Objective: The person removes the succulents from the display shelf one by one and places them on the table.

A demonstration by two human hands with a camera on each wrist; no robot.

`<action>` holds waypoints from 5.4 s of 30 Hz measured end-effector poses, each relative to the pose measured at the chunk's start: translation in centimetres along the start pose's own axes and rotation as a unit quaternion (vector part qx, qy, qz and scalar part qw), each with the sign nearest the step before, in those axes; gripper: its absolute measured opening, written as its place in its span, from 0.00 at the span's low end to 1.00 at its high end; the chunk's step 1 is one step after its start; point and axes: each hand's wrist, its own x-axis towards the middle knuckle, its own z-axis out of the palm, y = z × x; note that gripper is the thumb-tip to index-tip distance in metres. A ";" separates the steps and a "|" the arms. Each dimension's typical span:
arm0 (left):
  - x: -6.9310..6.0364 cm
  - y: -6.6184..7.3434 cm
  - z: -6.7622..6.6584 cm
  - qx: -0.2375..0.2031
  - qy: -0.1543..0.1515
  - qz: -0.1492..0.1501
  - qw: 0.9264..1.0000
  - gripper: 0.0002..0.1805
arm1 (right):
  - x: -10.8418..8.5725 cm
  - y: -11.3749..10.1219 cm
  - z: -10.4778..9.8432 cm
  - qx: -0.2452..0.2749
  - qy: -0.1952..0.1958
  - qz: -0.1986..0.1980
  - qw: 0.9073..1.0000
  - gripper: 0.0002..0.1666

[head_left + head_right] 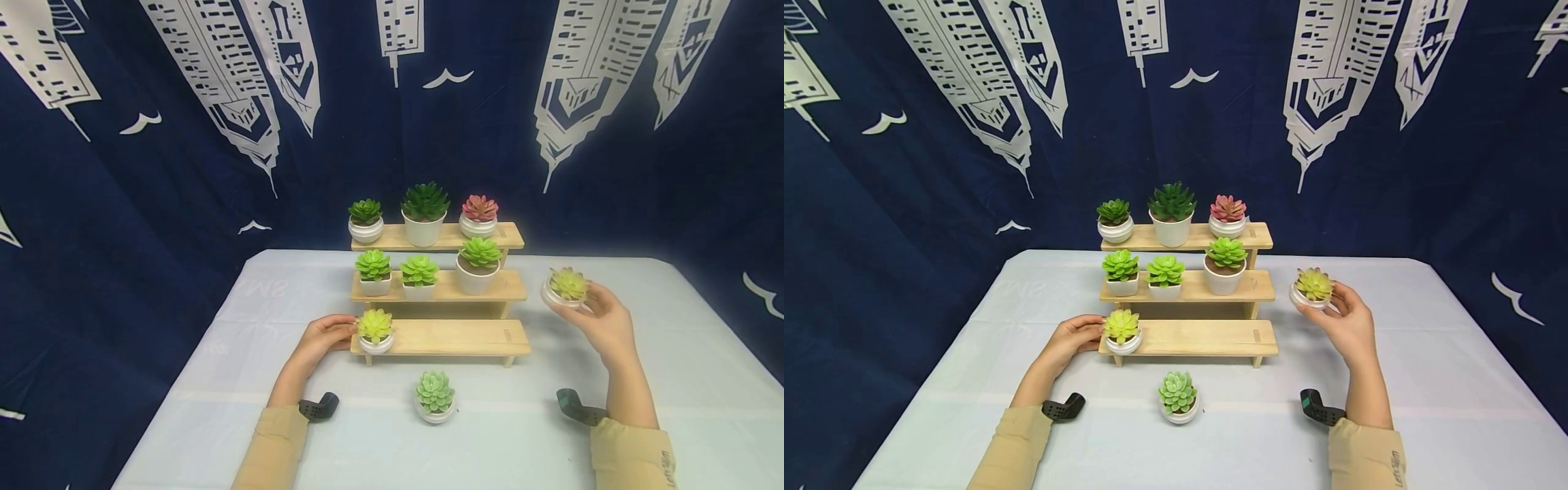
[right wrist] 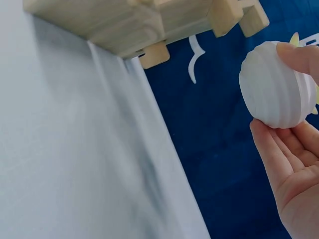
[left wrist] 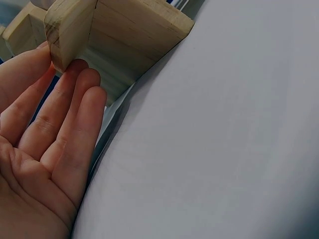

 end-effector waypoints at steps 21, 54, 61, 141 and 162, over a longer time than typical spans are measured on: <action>0.1 -0.1 0.0 0.010 0.009 -0.006 1.000 0.19 | 0.8 3.4 -0.2 -0.005 0.023 0.057 0.998 0.57; 0.1 0.0 -0.1 0.010 0.009 -0.010 1.000 0.20 | 0.8 5.4 -0.5 0.020 0.028 0.117 0.992 0.57; 0.0 0.2 -0.1 0.014 0.008 -0.012 1.000 0.20 | 1.2 6.2 -0.7 0.036 0.037 0.135 0.990 0.56; 0.2 -0.2 -0.1 0.012 0.005 -0.008 1.000 0.21 | 3.6 6.8 -2.1 0.307 0.270 0.188 0.893 0.55; 0.3 -0.2 -0.2 0.009 0.005 -0.006 1.000 0.21 | 2.3 2.5 -1.5 0.310 0.264 0.139 0.903 0.45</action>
